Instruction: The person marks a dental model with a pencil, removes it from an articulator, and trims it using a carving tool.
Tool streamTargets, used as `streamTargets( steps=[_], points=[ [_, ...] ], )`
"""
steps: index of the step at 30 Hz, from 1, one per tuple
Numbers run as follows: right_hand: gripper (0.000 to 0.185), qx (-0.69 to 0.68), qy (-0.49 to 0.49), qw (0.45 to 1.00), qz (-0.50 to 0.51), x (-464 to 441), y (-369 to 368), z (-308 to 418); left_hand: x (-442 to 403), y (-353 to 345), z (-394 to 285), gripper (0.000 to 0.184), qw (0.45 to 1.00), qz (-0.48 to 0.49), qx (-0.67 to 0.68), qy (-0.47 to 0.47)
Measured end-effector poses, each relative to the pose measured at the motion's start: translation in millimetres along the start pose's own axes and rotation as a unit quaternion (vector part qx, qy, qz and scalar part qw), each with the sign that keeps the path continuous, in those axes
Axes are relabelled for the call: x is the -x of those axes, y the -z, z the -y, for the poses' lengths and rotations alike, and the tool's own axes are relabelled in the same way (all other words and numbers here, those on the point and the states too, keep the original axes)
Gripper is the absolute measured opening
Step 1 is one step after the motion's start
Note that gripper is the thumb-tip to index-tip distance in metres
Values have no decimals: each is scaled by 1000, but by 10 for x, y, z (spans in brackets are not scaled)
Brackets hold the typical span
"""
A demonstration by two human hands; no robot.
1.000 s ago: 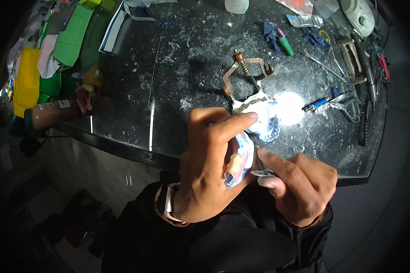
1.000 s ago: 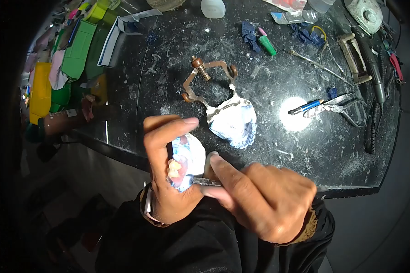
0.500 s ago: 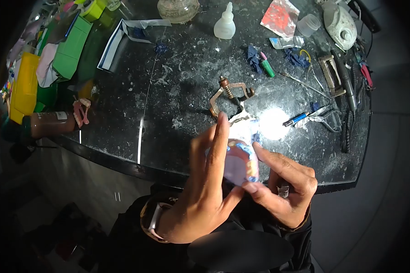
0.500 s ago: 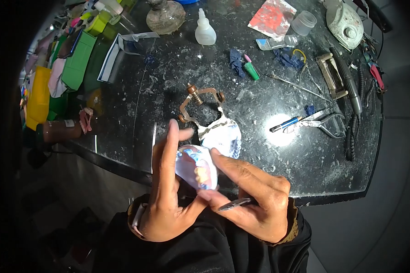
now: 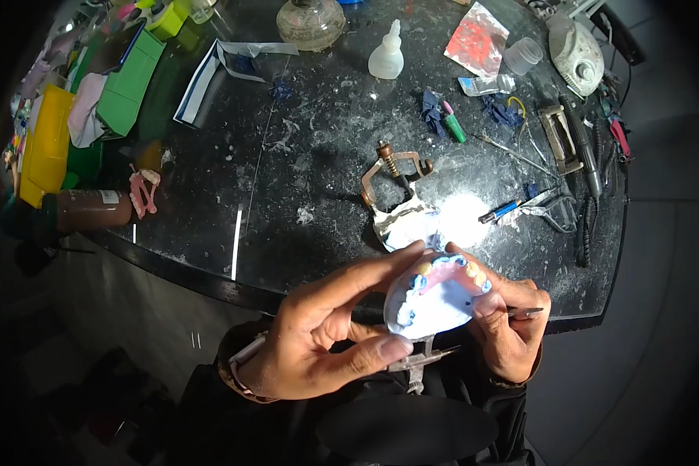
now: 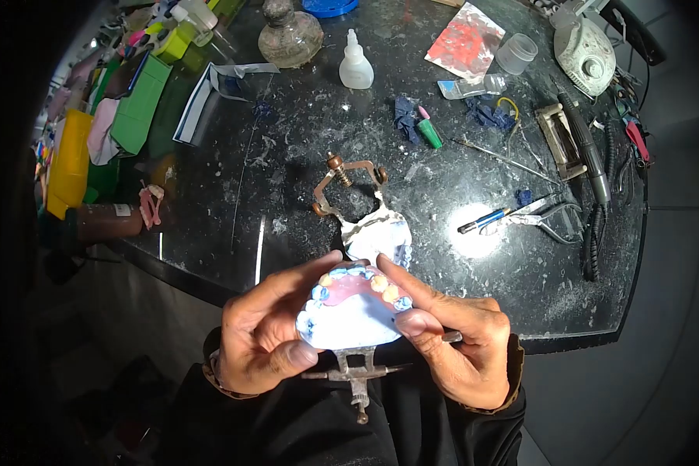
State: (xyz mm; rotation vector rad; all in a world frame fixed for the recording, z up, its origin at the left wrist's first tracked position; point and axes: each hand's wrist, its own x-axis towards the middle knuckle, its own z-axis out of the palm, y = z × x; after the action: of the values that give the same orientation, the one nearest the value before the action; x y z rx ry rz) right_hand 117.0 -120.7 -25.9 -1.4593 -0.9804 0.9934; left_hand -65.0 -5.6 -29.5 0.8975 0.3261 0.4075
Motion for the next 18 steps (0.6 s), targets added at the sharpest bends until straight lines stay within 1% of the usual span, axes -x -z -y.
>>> streamTargets(
  steps=[3, 4, 5, 8, 10, 12, 13, 14, 15, 17, 18],
  points=[
    [37, -26, -12, 999, 17, -40, -10, 65, -44, 96, 72, 69, 999, 37, -26, -24],
    [36, -32, -18, 999, 17, -59, -19, 98, -65, 124, 92, 73, 997, 50, -48, -39],
    [34, -38, -24, 999, 18, -69, -31, 116, -63, 129, 105, 75, 997, 50, -36, -40],
    [30, -67, -27, 997, -31, -86, -84, 92, -43, 117, 124, 77, 998, 41, -18, -45],
    [27, -27, 14, 999, -17, -114, -58, 54, -28, 102, 132, 76, 998, 24, -33, -45],
    [26, 41, 64, 997, -5, -126, -13, 16, -49, 122, 175, 75, 994, 13, -60, -94],
    [28, 68, 64, 995, -24, -128, -17, 41, -62, 124, 192, 75, 990, 8, -74, -119],
    [29, 96, 65, 992, -42, -131, -26, 98, -66, 65, 205, 71, 988, -46, -61, -131],
    [30, 123, 66, 988, -61, -135, -29, 158, -75, 73, 230, 75, 974, -63, -128, -174],
    [45, 130, 60, 990, 16, -95, 12, 274, -83, 114, 312, 84, 926, -99, -260, -254],
    [47, 120, 87, 988, 45, -114, -7, 257, -113, 89, 343, 66, 893, -152, -304, -296]
  ],
)
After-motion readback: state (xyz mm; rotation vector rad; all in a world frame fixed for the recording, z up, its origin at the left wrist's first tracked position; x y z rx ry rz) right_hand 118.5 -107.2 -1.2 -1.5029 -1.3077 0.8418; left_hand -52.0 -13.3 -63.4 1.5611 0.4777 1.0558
